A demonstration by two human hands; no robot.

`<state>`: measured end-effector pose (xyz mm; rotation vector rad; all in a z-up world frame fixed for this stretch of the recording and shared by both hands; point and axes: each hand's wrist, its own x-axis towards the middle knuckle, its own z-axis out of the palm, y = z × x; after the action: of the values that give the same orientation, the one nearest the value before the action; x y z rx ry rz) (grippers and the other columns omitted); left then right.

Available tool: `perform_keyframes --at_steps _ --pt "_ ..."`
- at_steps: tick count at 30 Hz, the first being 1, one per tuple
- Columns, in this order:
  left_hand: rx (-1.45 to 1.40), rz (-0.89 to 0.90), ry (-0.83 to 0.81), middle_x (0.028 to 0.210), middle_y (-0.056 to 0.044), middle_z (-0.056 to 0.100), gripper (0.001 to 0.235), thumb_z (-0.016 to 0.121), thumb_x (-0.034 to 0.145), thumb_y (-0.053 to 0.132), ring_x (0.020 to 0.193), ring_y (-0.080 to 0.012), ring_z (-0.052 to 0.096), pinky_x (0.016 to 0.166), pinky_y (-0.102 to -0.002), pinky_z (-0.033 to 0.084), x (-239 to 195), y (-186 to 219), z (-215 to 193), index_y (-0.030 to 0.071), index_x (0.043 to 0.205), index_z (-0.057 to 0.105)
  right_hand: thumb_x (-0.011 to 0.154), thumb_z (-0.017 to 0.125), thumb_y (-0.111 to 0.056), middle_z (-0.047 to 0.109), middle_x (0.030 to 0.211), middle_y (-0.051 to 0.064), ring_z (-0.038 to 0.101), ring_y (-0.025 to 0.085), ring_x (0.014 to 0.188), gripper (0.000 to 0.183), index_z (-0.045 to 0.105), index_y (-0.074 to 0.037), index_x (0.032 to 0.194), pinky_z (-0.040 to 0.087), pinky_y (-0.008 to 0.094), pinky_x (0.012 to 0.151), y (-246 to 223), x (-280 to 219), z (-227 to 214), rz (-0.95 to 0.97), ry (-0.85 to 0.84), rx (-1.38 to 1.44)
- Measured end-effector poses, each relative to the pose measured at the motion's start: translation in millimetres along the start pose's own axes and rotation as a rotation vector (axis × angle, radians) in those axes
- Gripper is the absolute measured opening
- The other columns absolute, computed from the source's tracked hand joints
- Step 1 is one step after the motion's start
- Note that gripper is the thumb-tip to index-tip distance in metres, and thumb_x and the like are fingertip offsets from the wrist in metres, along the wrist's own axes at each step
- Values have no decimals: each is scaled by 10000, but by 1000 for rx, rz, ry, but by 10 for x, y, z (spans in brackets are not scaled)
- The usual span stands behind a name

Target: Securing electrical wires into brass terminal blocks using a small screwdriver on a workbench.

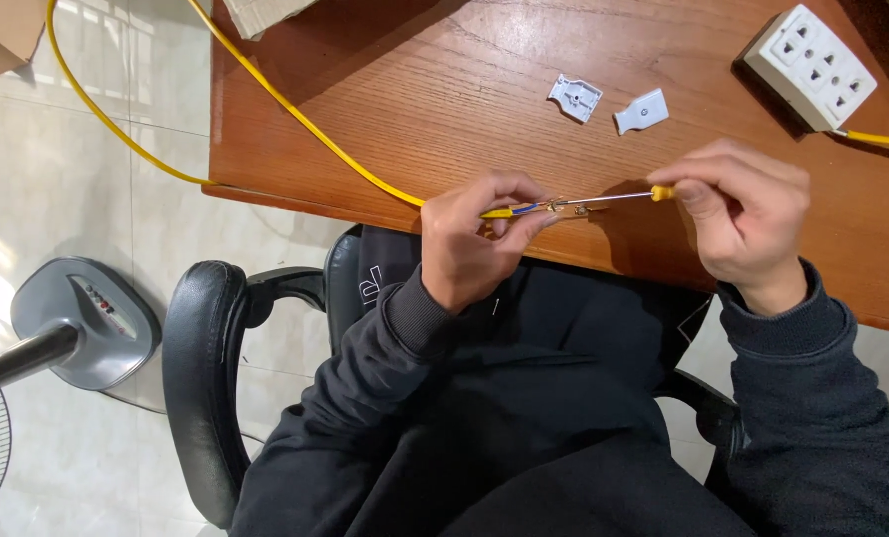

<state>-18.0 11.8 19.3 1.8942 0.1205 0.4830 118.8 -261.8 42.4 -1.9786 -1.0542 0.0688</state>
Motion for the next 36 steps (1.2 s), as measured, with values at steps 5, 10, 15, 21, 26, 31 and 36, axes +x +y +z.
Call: perform_keyframes --at_steps 5,10,15,21,26,31,36 --pt "28 173 32 972 -27 869 203 1033 954 78 643 -129 639 655 -304 565 58 95 16 104 1045 853 1292 637 -102 716 1231 194 683 219 900 232 753 91 1344 625 277 730 -152 58 105 448 82 243" --pt "17 198 33 1049 -39 902 192 1039 956 106 705 -143 732 723 -316 613 101 142 -10 109 1059 877 1234 707 -180 662 1033 88 613 120 809 245 690 15 1380 586 221 714 34 -60 207 559 160 505" --pt "8 244 3 1083 -33 899 201 1016 982 76 854 -177 819 808 -327 624 100 101 -14 101 1098 854 1195 769 -226 664 1107 93 663 154 898 315 664 11 1375 641 257 746 125 -118 202 451 211 522" --pt "-5 269 1 1073 -43 903 124 965 1020 88 889 -173 859 806 -334 599 136 182 -7 95 1097 867 1147 840 -410 801 1097 132 606 78 683 389 710 -94 1331 561 228 603 172 -107 340 618 316 994" --pt "-52 259 -12 1082 -55 898 114 948 1035 63 957 -195 869 855 -345 610 155 257 -74 83 1113 867 1248 562 -527 489 826 27 321 89 576 453 632 -83 1301 362 271 573 -104 63 334 691 261 706" --pt "-111 223 -38 1126 -57 901 129 940 1044 40 1046 -198 895 903 -340 614 159 269 -134 78 1143 865 1193 714 -462 669 1010 25 699 176 784 430 558 -125 1409 514 249 607 40 -42 203 577 238 684" --pt "-185 127 -38 1119 -25 900 118 948 1036 67 1076 -179 899 910 -324 590 121 281 -147 113 1111 869 1141 711 -436 567 1072 97 619 176 784 476 558 -70 1403 618 273 711 -9 -60 104 437 163 668"
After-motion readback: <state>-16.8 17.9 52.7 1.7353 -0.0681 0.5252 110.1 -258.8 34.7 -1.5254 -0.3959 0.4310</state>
